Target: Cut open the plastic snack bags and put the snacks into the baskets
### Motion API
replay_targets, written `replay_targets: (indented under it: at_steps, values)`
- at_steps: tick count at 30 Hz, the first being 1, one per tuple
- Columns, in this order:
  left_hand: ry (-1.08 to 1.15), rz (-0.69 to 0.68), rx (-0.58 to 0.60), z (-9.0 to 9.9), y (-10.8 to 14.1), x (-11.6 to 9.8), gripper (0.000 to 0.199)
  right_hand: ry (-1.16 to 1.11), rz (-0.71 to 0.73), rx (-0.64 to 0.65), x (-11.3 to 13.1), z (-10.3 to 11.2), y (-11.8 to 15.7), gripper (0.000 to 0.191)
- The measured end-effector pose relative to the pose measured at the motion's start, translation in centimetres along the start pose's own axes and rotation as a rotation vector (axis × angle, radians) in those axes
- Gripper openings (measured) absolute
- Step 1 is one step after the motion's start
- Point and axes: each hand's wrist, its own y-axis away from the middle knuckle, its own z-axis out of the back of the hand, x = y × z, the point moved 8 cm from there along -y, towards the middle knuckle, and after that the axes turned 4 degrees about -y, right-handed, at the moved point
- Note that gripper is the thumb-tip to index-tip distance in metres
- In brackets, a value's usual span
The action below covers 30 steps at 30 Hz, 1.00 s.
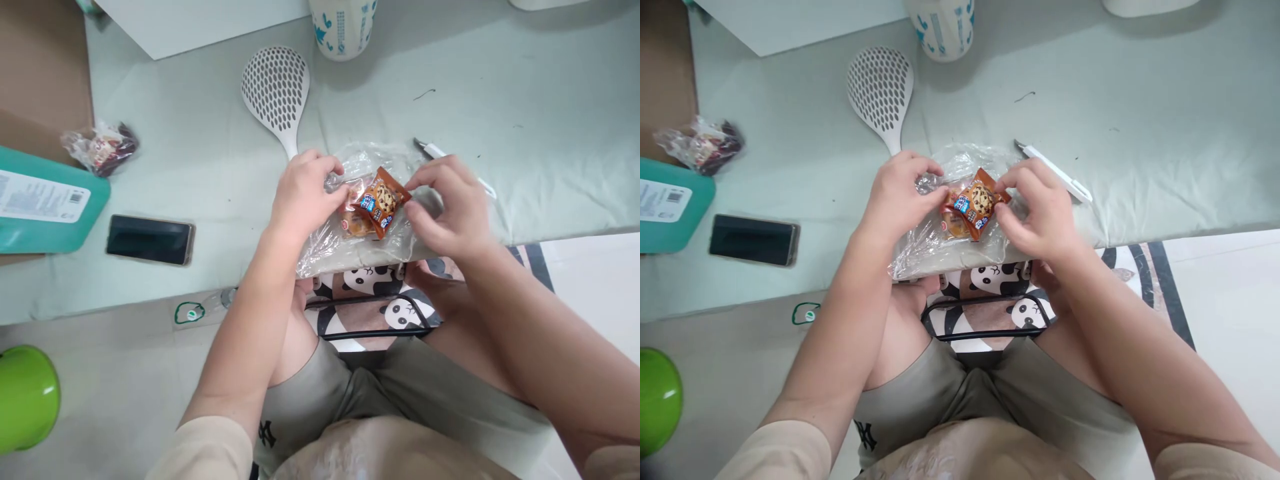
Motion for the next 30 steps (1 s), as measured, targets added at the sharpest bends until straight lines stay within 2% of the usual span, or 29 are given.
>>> replay_targets:
  at_steps: [4,8,13,16,18,19,22,24,27,30]
  values:
    - [-0.027,0.104,0.016,-0.3,0.0,0.6,0.004,0.021,0.059,0.214,1.1,-2.4,0.4,0.046]
    - [-0.042,0.161,-0.033,0.0,0.0,0.8,0.009,0.097,0.022,0.277,1.0,-3.3,1.0,0.066]
    - [0.035,0.201,-0.15,1.1,0.3,1.9,0.012,0.156,-0.006,0.26,1.0,-3.3,1.2,0.061]
    - [0.04,0.274,-0.233,2.2,0.5,3.2,0.014,0.152,-0.001,0.242,1.2,-3.3,1.1,0.059]
    - [0.027,0.287,-0.269,2.9,0.7,3.4,0.008,0.146,0.0,0.238,1.2,-3.3,1.1,0.059]
    - [0.026,0.242,-0.261,3.1,0.7,3.0,0.004,0.139,0.002,0.234,1.2,-3.2,1.1,0.058]
    - [0.028,-0.008,-0.137,2.3,0.6,0.8,0.018,0.094,-0.02,0.206,0.9,-3.0,1.1,0.052]
    - [0.017,-0.08,-0.045,1.3,0.8,0.2,0.021,0.065,-0.059,0.181,0.5,-2.8,1.1,0.049]
    - [0.01,-0.02,-0.019,0.3,0.7,1.0,0.017,0.057,-0.093,0.16,0.2,-2.7,1.1,0.048]
    - [0.02,0.099,-0.089,0.4,0.6,2.1,0.011,0.053,-0.082,0.156,0.3,-2.7,1.2,0.049]
